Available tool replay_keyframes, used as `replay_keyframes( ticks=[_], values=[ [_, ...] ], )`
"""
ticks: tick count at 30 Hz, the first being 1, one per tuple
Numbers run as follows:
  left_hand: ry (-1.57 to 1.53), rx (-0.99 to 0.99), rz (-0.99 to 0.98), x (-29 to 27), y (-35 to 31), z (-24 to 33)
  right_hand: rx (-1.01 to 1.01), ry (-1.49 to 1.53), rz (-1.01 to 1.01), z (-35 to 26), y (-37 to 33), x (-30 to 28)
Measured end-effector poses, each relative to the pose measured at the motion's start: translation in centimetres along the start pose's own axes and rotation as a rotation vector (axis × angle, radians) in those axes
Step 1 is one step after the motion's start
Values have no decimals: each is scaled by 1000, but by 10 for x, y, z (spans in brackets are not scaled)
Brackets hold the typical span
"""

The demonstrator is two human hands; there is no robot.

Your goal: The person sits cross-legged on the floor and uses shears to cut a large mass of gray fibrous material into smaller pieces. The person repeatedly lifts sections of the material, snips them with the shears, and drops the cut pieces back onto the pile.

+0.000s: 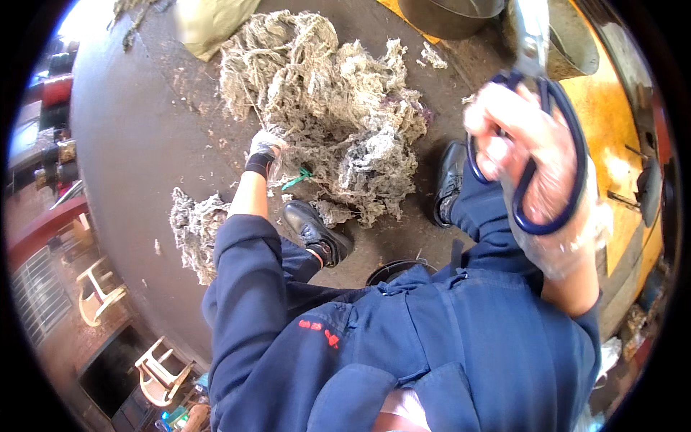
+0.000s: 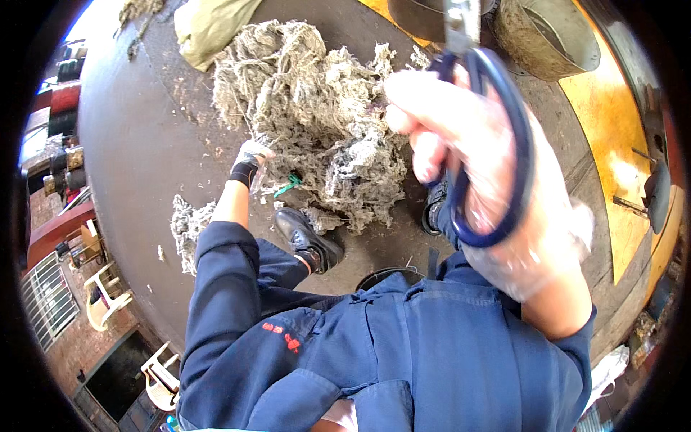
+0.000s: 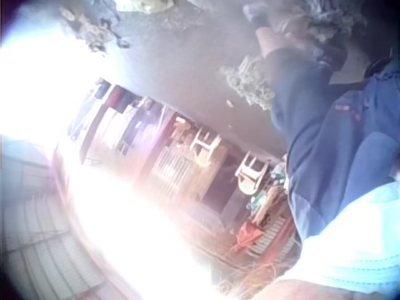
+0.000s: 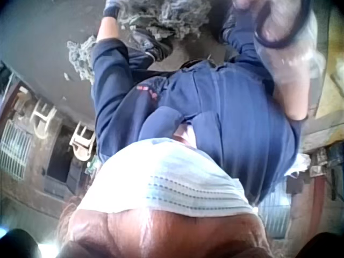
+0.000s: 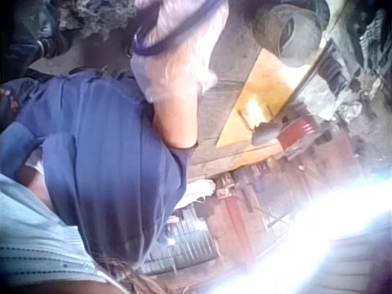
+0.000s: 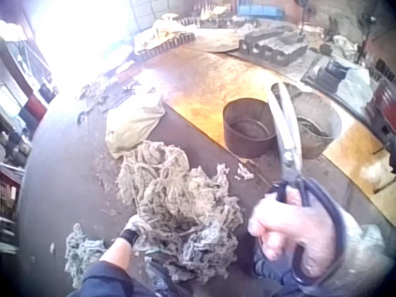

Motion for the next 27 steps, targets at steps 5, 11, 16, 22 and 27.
replay_keyframes(
  ticks=[5, 11, 16, 22, 27],
  values=[
    [-386, 208, 184, -103, -62, -11, -65, 72, -85, 21, 11, -5],
    [-303, 448, 684, -214, -200, 40, -294, -436, -45, 17, 28, 23],
    [-369, 451, 314, -257, -283, 114, -303, -743, -84, 8, 21, 29],
    [-834, 694, 472, -219, -268, 59, -483, -1043, -337, 22, 18, 77],
    [-823, 661, 470, -187, -306, 116, -177, -871, -258, 60, 43, 91]
  ],
)
Point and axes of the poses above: each hand's wrist, its own y-axis towards the middle knuckle, its own x-axis out of the palm, z = x × y, the point moved 3 cm from there along y, towards the middle knuckle, and after that the axes turned 1 degree about y, right-handed, at the moved point
